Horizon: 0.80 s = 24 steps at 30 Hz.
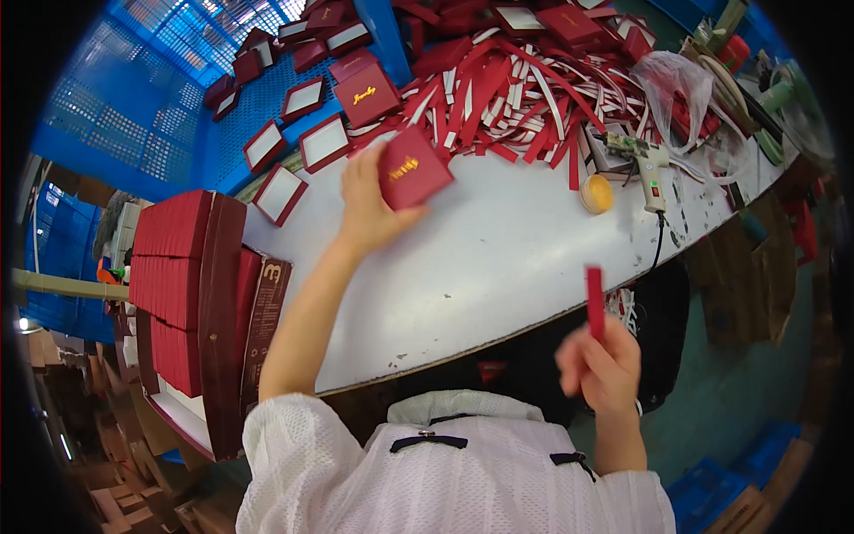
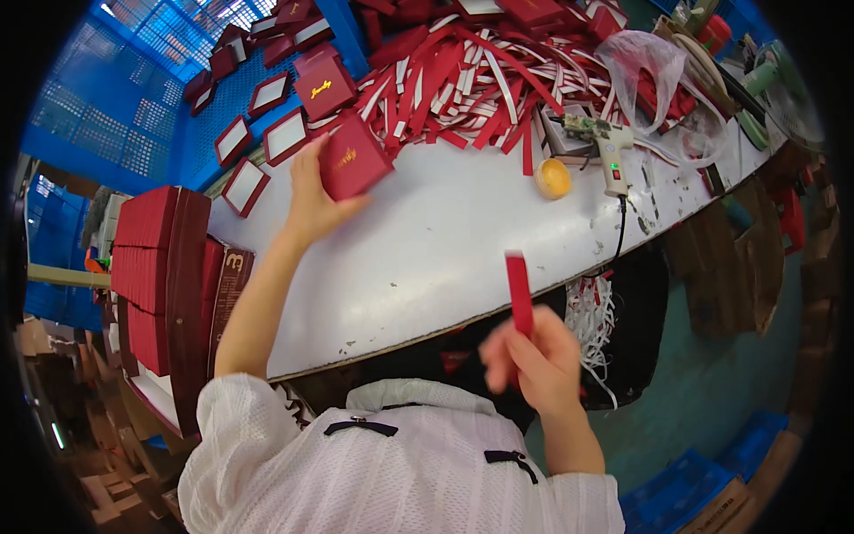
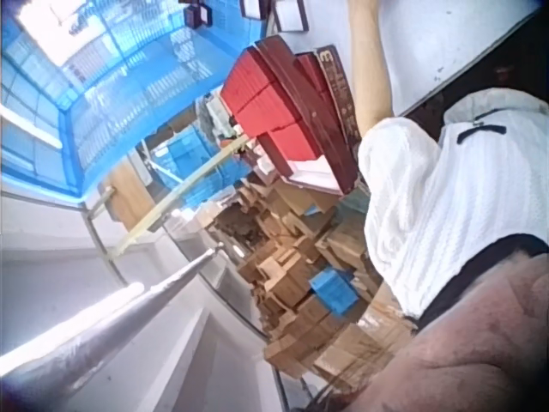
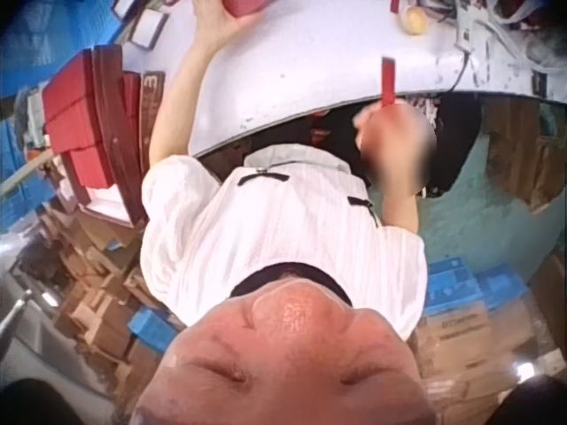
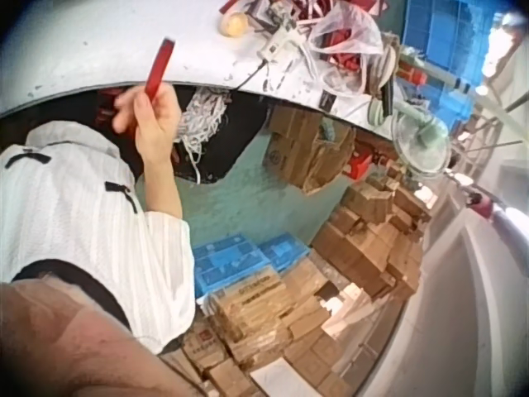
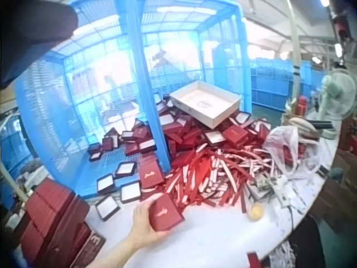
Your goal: The person assembles small red boxes by hand, inserting red ribbons into slots on the box sides. They pick up boxes from a stack, thread the ribbons, and place the finished units into a blue crate.
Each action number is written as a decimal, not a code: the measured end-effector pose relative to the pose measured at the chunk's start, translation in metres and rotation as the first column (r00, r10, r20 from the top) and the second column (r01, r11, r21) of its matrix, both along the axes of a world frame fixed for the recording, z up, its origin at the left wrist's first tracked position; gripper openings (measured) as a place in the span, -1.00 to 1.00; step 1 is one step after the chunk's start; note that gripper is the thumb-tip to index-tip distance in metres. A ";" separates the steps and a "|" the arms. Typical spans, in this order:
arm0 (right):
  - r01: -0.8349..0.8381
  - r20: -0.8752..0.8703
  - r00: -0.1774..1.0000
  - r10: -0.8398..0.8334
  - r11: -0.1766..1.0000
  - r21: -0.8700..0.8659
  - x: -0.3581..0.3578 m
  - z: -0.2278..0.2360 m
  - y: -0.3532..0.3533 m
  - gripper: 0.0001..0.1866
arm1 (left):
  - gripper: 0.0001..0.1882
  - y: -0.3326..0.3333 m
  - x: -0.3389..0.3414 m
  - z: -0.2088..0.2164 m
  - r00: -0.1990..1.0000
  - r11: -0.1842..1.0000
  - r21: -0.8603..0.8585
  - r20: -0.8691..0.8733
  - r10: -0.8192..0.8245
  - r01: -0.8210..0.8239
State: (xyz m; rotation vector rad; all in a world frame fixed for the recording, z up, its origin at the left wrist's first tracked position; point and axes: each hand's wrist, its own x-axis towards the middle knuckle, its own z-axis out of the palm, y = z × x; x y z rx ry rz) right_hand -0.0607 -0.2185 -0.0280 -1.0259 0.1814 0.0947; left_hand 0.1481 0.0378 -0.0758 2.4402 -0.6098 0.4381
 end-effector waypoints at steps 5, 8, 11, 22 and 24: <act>0.311 0.292 0.933 -0.209 0.877 -0.366 0.038 -0.018 0.021 -0.62 | -0.07 -0.052 -0.088 0.041 0.899 0.895 -0.252 -0.145 -0.412 0.369; 0.212 0.234 0.962 -0.138 0.921 -0.327 0.036 -0.010 0.029 -0.60 | -0.04 -0.062 -0.111 0.041 0.887 0.874 -0.254 -0.101 -0.450 0.415; 0.335 0.225 0.929 -0.295 0.928 -0.166 0.032 -0.012 0.032 -0.64 | -0.08 -0.077 -0.127 0.026 0.935 0.778 -0.566 -0.035 -0.354 0.274; 0.220 0.242 0.957 -0.160 0.945 -0.244 0.015 -0.005 0.015 -0.87 | -0.75 -0.085 -0.151 0.040 0.701 -0.078 -0.964 -0.127 -0.702 -0.253; 0.181 0.526 0.836 0.154 0.828 -0.530 0.014 0.005 0.014 -0.91 | -0.74 -0.087 -0.153 0.046 0.710 0.003 -0.967 -0.189 -0.679 -0.255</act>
